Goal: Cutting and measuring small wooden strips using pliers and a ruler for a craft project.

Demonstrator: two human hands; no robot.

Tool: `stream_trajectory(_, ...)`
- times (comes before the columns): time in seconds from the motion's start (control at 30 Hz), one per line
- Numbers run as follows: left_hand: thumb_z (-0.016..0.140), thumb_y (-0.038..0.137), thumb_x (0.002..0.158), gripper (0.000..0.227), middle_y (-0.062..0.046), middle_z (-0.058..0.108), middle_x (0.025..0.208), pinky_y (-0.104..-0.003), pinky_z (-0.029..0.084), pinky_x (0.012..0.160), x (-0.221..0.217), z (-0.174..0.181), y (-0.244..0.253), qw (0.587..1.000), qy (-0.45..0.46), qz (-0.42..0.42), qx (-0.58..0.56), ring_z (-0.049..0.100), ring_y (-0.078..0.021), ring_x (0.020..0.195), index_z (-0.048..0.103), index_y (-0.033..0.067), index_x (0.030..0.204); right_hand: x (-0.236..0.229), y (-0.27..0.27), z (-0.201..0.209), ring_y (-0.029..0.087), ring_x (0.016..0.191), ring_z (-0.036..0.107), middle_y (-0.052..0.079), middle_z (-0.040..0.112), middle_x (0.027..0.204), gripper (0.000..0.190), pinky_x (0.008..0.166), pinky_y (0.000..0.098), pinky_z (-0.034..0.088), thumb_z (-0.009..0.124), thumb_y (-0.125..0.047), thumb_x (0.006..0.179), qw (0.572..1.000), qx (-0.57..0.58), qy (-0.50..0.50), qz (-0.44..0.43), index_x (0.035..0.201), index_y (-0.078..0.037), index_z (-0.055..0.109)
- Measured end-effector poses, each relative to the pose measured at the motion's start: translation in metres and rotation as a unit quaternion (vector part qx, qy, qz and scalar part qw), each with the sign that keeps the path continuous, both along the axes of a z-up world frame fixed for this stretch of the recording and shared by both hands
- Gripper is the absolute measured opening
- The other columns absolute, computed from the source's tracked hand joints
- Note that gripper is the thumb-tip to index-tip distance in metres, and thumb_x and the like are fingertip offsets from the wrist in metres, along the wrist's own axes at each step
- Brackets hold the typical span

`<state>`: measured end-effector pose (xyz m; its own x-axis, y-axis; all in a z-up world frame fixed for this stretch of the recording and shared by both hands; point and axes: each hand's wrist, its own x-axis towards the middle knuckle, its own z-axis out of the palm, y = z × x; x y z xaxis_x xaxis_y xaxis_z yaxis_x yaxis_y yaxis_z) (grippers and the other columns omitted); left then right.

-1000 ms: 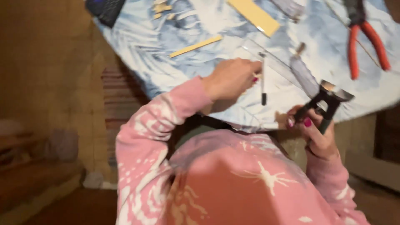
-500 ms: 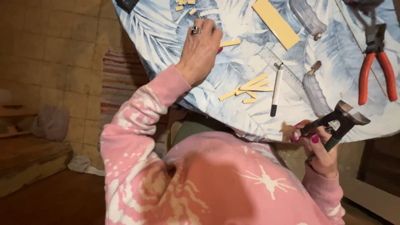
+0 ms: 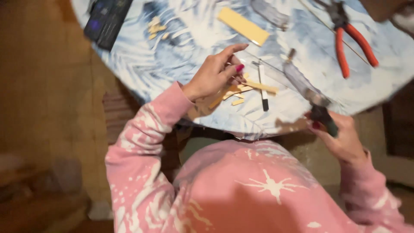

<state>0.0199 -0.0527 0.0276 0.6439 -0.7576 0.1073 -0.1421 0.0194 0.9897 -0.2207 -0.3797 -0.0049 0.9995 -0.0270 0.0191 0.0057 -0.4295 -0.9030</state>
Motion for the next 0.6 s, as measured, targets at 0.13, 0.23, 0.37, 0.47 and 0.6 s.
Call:
stream_trajectory(0.13,0.052,0.001,0.107,0.037,-0.011,0.073,0.089,-0.030,0.066,0.071,0.001,-0.032,-0.026,0.996,-0.009,0.055,0.069,0.072,-0.0145,0.075,0.056,0.0041,0.143,0.016,0.051,0.011,0.017,0.079,0.064,0.009,0.070,0.087,0.025,0.078,0.0323,0.053,0.071,-0.005,0.088,0.996,-0.073,0.016,-0.047,0.113,-0.002,0.068)
stream_trajectory(0.23,0.051,-0.006,0.097,0.038,-0.012,0.071,0.093,-0.032,0.064,0.073,0.007,-0.022,-0.027,0.981,-0.112,0.131,0.095,0.075,-0.0192,0.076,0.061,0.0030,0.133,0.034,0.061,0.029,0.014,0.085,0.068,0.010,0.071,0.094,0.031,0.079,0.0306,0.053,0.072,-0.008,0.084,0.996,-0.060,-0.065,0.006,0.114,0.000,0.067)
stream_trajectory(0.37,0.066,-0.001,0.095,0.030,-0.015,0.064,0.109,-0.043,0.056,0.088,-0.007,-0.009,-0.013,0.938,-0.308,0.127,0.099,0.066,-0.0312,0.099,0.064,0.0035,0.125,0.031,0.053,0.020,0.013,0.078,0.062,0.006,0.068,0.086,0.025,0.075,0.0294,0.051,0.066,-0.011,0.091,0.999,-0.020,-0.025,0.014,0.113,0.000,0.067)
stream_trajectory(0.47,0.072,0.007,0.095,0.028,-0.015,0.060,0.110,-0.044,0.053,0.089,-0.015,0.003,-0.024,0.929,-0.345,0.079,0.109,0.060,-0.0343,0.102,0.066,0.0055,0.122,0.033,0.049,0.017,0.012,0.080,0.062,0.005,0.067,0.087,0.022,0.076,0.0290,0.051,0.065,-0.014,0.095,0.999,-0.009,-0.039,0.014,0.112,0.000,0.067)
stream_trajectory(0.6,0.074,0.010,0.089,0.029,-0.017,0.060,0.112,-0.048,0.048,0.087,-0.031,0.014,-0.047,0.902,-0.409,0.008,0.135,0.056,-0.0393,0.105,0.065,0.0041,0.116,0.021,0.044,0.015,0.013,0.083,0.065,0.004,0.069,0.091,0.028,0.079,0.0289,0.053,0.064,-0.020,0.099,0.999,0.015,-0.051,-0.004,0.116,0.002,0.068)
